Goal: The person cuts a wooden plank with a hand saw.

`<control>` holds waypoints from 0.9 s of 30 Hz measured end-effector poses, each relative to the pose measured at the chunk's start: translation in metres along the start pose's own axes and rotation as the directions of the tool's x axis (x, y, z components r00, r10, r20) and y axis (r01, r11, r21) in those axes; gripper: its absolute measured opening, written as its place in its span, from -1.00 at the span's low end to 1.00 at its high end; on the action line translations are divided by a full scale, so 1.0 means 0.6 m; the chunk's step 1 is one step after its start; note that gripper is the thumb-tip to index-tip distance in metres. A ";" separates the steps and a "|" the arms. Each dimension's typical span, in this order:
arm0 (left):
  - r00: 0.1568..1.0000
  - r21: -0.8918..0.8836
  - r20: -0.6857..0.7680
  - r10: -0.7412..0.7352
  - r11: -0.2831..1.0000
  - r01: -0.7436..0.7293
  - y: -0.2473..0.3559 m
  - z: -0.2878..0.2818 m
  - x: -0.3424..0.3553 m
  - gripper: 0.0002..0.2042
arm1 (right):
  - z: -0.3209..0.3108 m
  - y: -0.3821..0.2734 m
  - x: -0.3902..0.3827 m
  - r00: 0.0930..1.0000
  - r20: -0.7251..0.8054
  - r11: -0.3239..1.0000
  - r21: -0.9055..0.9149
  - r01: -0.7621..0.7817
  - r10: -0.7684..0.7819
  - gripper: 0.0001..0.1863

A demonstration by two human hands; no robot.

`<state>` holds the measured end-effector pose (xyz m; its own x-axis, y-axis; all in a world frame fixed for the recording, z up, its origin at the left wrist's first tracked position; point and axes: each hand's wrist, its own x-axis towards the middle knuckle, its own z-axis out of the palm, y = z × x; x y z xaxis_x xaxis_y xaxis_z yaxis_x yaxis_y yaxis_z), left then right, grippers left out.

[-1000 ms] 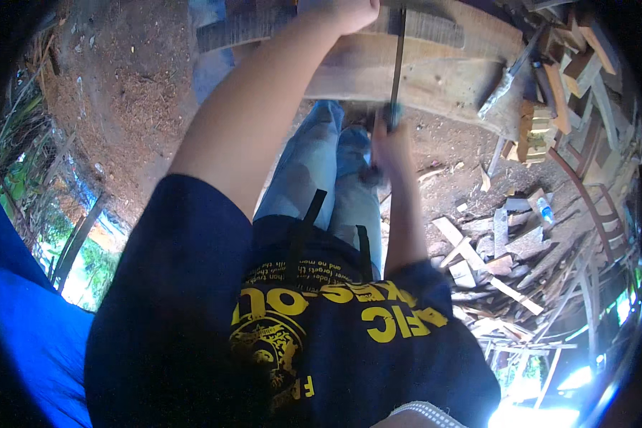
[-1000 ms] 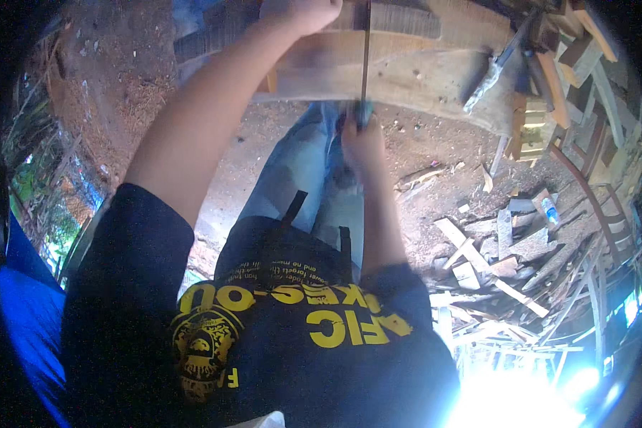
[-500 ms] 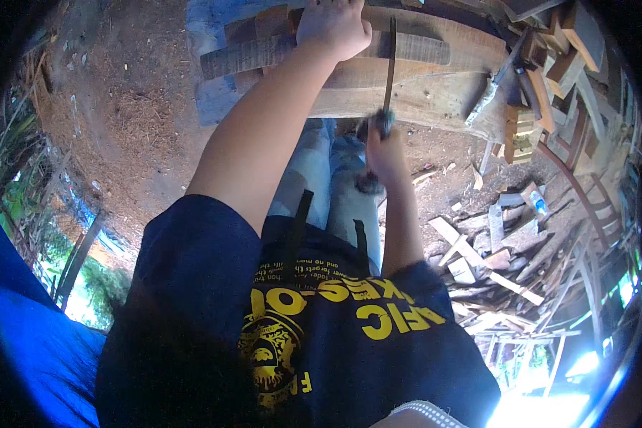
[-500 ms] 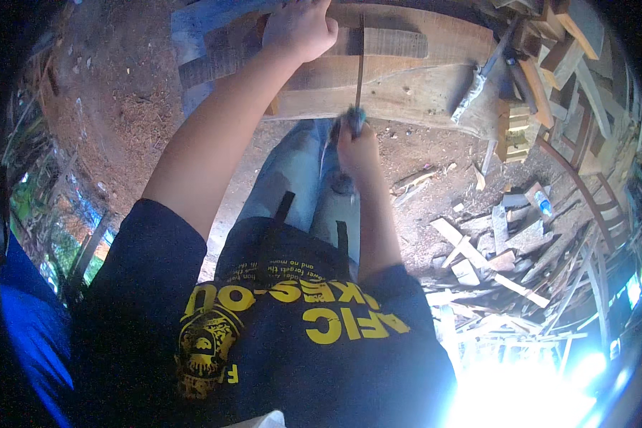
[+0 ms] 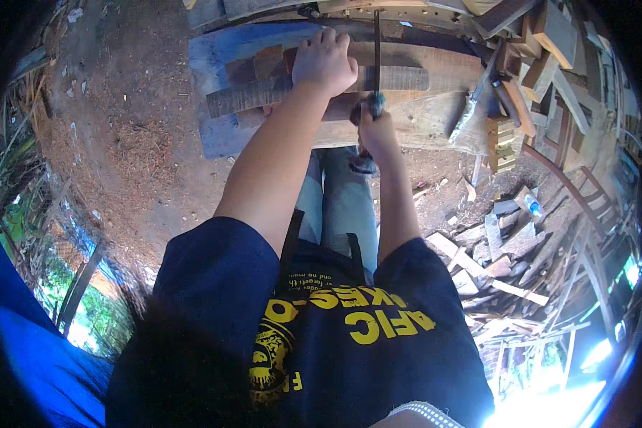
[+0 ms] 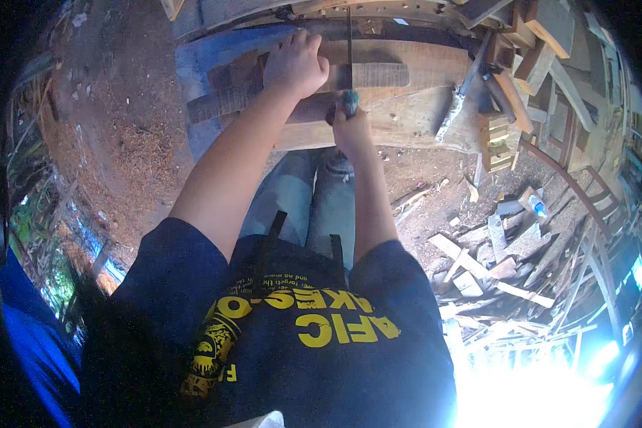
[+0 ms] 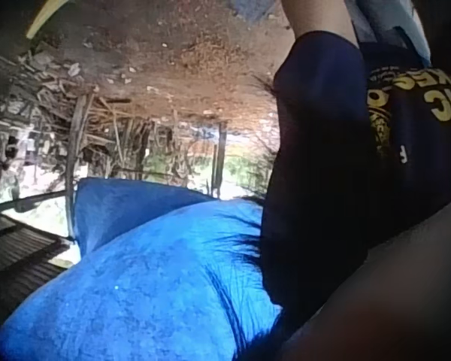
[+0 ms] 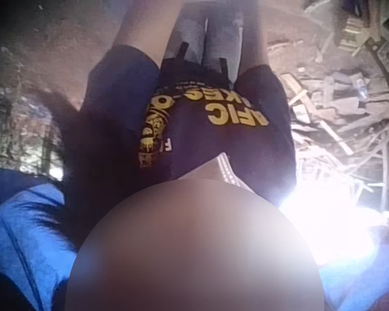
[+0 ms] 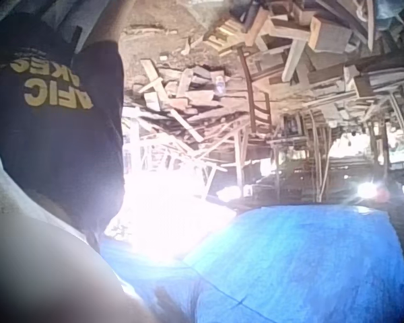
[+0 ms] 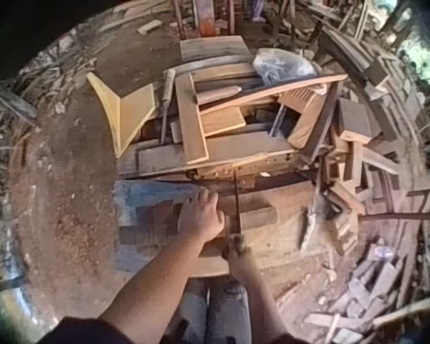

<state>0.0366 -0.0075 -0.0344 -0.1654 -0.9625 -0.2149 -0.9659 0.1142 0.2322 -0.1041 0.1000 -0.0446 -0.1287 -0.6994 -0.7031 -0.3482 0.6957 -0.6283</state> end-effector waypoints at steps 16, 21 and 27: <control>0.998 0.052 -0.063 0.019 0.999 -0.016 -0.007 0.004 -0.003 -0.66 | -0.034 0.046 -0.078 0.994 0.083 0.973 -0.215 0.084 -0.068 -0.64; 0.985 0.014 -0.166 0.038 0.999 -0.036 0.000 0.003 0.000 -0.77 | -0.046 -0.023 -0.043 0.973 0.175 0.986 -0.097 -0.134 0.149 -0.64; 0.998 -0.047 0.028 -0.061 0.997 0.062 0.005 -0.001 0.005 -0.78 | -0.056 0.089 -0.103 0.990 0.129 0.991 -0.116 0.072 -0.057 -0.59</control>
<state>0.0334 -0.0100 -0.0337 -0.1115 -0.9605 -0.2551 -0.9640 0.0423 0.2624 -0.1458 0.1746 -0.0236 0.0118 -0.7107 -0.7034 -0.4621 0.6200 -0.6341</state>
